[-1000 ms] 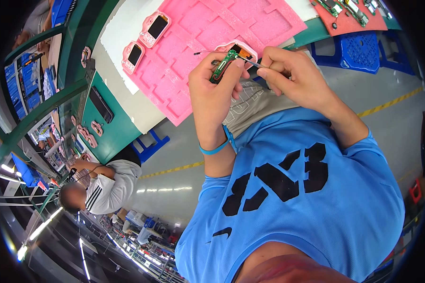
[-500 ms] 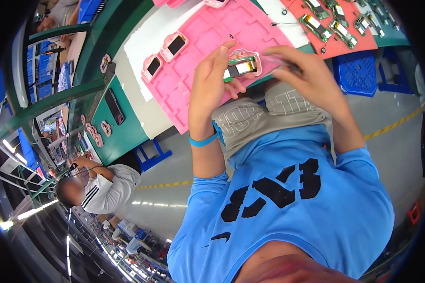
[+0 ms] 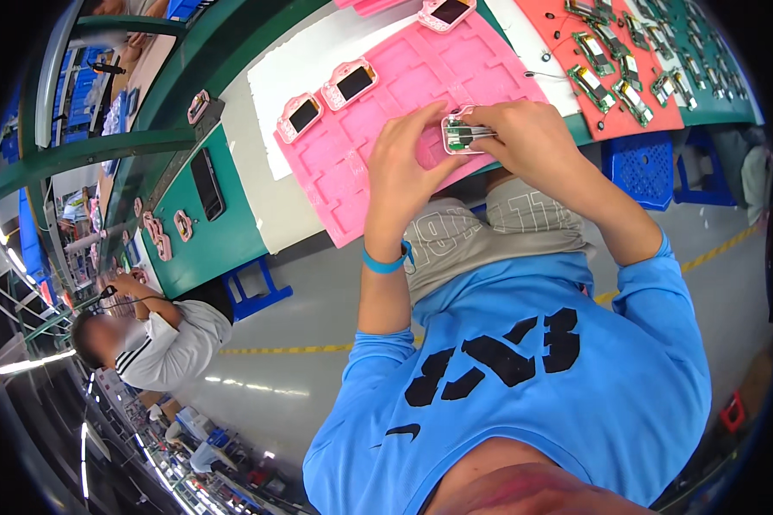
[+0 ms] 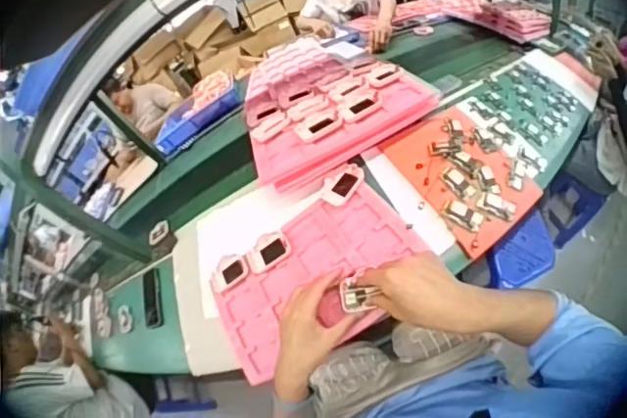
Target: Manual assembly and testing of small electronic circuit boards into plastic housings.
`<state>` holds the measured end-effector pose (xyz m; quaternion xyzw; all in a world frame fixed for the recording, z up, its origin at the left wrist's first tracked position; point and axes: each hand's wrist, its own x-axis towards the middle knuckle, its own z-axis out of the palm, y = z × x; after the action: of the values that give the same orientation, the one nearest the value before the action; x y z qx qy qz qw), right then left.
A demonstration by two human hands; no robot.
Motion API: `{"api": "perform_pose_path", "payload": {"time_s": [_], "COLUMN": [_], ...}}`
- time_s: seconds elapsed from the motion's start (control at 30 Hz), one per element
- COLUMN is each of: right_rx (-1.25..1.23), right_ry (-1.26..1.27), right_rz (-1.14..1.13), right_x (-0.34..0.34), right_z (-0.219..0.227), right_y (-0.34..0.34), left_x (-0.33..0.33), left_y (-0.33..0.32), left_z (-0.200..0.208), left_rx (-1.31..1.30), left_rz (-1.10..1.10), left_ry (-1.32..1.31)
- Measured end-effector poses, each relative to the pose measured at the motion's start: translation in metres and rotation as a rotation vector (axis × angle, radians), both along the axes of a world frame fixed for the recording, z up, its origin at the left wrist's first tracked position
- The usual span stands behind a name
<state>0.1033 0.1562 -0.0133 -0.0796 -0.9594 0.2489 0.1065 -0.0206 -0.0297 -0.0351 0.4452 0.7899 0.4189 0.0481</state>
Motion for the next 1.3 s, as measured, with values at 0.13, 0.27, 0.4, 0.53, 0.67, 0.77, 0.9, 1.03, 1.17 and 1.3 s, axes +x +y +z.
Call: {"api": "perform_pose_path", "payload": {"time_s": [0.13,0.27,0.4,0.53,0.67,0.77,0.9,1.03,1.17,1.3], "right_rx": [0.043,0.068,-0.025,-0.496,-0.543,-0.313,-0.16,-0.258,-0.249,-0.211], "right_ry": [-0.083,-0.105,-0.053,-0.133,0.112,0.082,0.027,-0.023,-0.062,-0.005], "right_rz": [0.0,0.011,-0.044,-0.01,-0.204,-0.211,-0.211,-0.223,-0.178,-0.2], "right_x": [-0.002,-0.004,-0.006,-0.005,0.022,0.036,0.044,0.046,0.043,0.03], "right_z": [0.006,0.002,-0.004,0.016,0.008,-0.016,-0.023,-0.014,-0.014,-0.003], "right_y": [0.0,-0.001,0.0,0.015,0.036,0.045,0.048,0.044,0.049,0.061], "left_x": [-0.002,-0.001,0.0,0.0,-0.004,-0.008,-0.041,-0.172,-0.312,-0.336], "left_y": [0.002,0.002,0.006,0.005,-0.007,-0.011,-0.033,-0.024,0.002,0.022], "left_z": [-0.01,-0.015,-0.017,-0.01,-0.007,0.0,0.061,0.079,0.041,0.007], "left_rx": [0.026,0.049,0.081,0.074,0.179,0.28,0.146,-0.038,-0.056,-0.161], "left_rz": [-0.024,-0.004,0.027,0.037,0.094,0.095,0.164,0.232,0.316,0.395], "left_ry": [0.013,-0.002,0.016,0.033,-0.373,-0.605,-0.487,-0.085,-0.088,0.05]}}
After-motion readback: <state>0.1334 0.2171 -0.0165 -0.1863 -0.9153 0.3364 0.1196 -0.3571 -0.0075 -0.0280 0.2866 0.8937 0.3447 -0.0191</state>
